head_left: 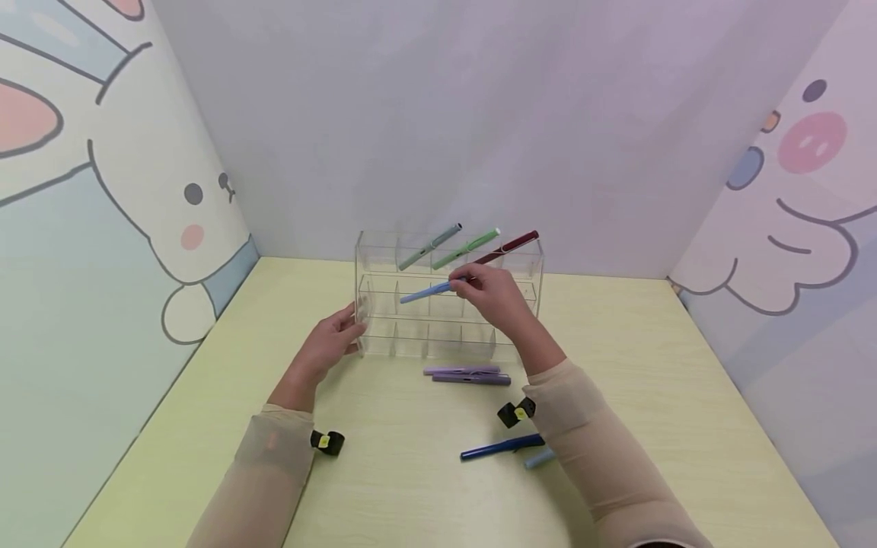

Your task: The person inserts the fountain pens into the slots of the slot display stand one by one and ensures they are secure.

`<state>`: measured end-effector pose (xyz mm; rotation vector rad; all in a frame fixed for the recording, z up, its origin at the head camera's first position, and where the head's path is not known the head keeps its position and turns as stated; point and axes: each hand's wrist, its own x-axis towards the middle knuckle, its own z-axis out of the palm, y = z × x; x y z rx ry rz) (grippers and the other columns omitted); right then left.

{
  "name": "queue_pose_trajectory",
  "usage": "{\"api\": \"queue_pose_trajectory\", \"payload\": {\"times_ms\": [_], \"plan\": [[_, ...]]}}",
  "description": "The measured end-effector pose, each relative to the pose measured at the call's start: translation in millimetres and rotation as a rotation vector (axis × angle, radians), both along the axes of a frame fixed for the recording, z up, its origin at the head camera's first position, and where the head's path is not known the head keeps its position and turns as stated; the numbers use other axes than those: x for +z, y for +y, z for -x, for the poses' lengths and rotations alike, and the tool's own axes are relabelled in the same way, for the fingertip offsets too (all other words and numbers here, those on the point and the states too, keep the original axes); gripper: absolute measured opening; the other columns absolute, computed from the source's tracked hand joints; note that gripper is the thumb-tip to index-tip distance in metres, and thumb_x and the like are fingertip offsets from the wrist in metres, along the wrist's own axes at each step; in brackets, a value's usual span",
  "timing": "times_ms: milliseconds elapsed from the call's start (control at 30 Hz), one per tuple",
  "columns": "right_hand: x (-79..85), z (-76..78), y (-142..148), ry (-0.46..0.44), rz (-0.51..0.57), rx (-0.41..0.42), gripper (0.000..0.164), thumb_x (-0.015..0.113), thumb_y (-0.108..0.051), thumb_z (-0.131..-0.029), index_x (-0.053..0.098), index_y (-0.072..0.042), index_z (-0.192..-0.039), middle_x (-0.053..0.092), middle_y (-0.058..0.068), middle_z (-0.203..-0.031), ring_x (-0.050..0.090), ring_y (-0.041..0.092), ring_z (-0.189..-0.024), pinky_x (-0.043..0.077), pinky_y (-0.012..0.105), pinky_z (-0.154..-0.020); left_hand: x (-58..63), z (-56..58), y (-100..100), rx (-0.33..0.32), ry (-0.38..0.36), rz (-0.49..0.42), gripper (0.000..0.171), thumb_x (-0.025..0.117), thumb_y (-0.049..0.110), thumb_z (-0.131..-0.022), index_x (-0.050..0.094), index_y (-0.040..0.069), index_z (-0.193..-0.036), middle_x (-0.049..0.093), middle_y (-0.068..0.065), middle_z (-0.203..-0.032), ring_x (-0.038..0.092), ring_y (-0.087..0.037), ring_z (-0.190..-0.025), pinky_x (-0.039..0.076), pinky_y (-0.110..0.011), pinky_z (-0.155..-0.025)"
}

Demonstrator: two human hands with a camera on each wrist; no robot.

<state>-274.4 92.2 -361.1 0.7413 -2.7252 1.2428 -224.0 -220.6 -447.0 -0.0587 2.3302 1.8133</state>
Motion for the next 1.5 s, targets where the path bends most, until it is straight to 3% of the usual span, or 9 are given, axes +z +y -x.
{"api": "queue_pose_trajectory", "payload": {"times_ms": [367, 900, 1000, 1133, 1233, 1500], "plan": [[0.9, 2.4, -7.3, 0.036, -0.077, 0.005, 0.023, 0.060, -0.034, -0.098, 0.071, -0.019, -0.113, 0.072, -0.002, -0.092, 0.058, 0.016, -0.074, 0.047, 0.032, -0.063, -0.9, 1.7, -0.2, -0.008, 0.008, 0.011, 0.059, 0.051, 0.023, -0.103, 0.027, 0.029, -0.156, 0.048, -0.013, -0.148, 0.050, -0.032, -0.132, 0.047, -0.051, -0.103], [3.3, 1.2, -12.3, 0.074, -0.144, 0.003, 0.030, 0.058, -0.035, -0.099, 0.071, -0.016, -0.119, 0.071, -0.002, -0.094, 0.054, 0.016, -0.069, 0.043, 0.031, -0.061, -1.6, 1.6, 0.4, -0.018, 0.022, 0.013, 0.059, 0.052, 0.023, -0.103, 0.026, 0.028, -0.156, 0.048, -0.014, -0.148, 0.050, -0.031, -0.132, 0.047, -0.050, -0.103], [3.3, 0.9, -11.3, 0.069, -0.142, 0.003, 0.031, 0.059, -0.035, -0.099, 0.070, -0.018, -0.121, 0.072, -0.001, -0.097, 0.059, 0.015, -0.074, 0.048, 0.033, -0.064, -0.8, 2.2, 1.0, -0.023, 0.022, 0.001, 0.059, 0.051, 0.022, -0.103, 0.027, 0.027, -0.156, 0.048, -0.014, -0.149, 0.051, -0.032, -0.132, 0.047, -0.050, -0.103], [6.6, -0.4, -6.8, 0.044, -0.132, 0.014, 0.034, 0.059, -0.039, -0.098, 0.067, -0.021, -0.126, 0.071, -0.001, -0.112, 0.068, 0.016, -0.094, 0.056, 0.038, -0.078, -0.3, 2.1, 1.0, -0.029, 0.020, -0.018, 0.059, 0.051, 0.021, -0.103, 0.026, 0.027, -0.156, 0.046, -0.014, -0.150, 0.051, -0.034, -0.131, 0.048, -0.050, -0.103], [12.3, -2.2, 1.2, 0.024, -0.123, 0.013, 0.038, 0.059, -0.042, -0.097, 0.063, -0.023, -0.131, 0.068, -0.001, -0.124, 0.067, 0.019, -0.107, 0.056, 0.043, -0.087, -0.6, 1.6, 1.2, -0.030, 0.017, -0.021, 0.059, 0.051, 0.022, -0.103, 0.026, 0.027, -0.156, 0.046, -0.015, -0.150, 0.050, -0.034, -0.132, 0.047, -0.050, -0.103], [31.5, -13.2, 44.9, 0.039, -0.136, -0.026, 0.046, 0.056, -0.049, -0.097, 0.060, -0.023, -0.135, 0.064, -0.001, -0.131, 0.065, 0.024, -0.112, 0.054, 0.048, -0.092, 1.1, 1.9, 0.1, -0.024, 0.011, 0.005, 0.058, 0.053, 0.026, -0.102, 0.029, 0.032, -0.155, 0.048, -0.013, -0.148, 0.050, -0.033, -0.132, 0.047, -0.051, -0.103]]}}
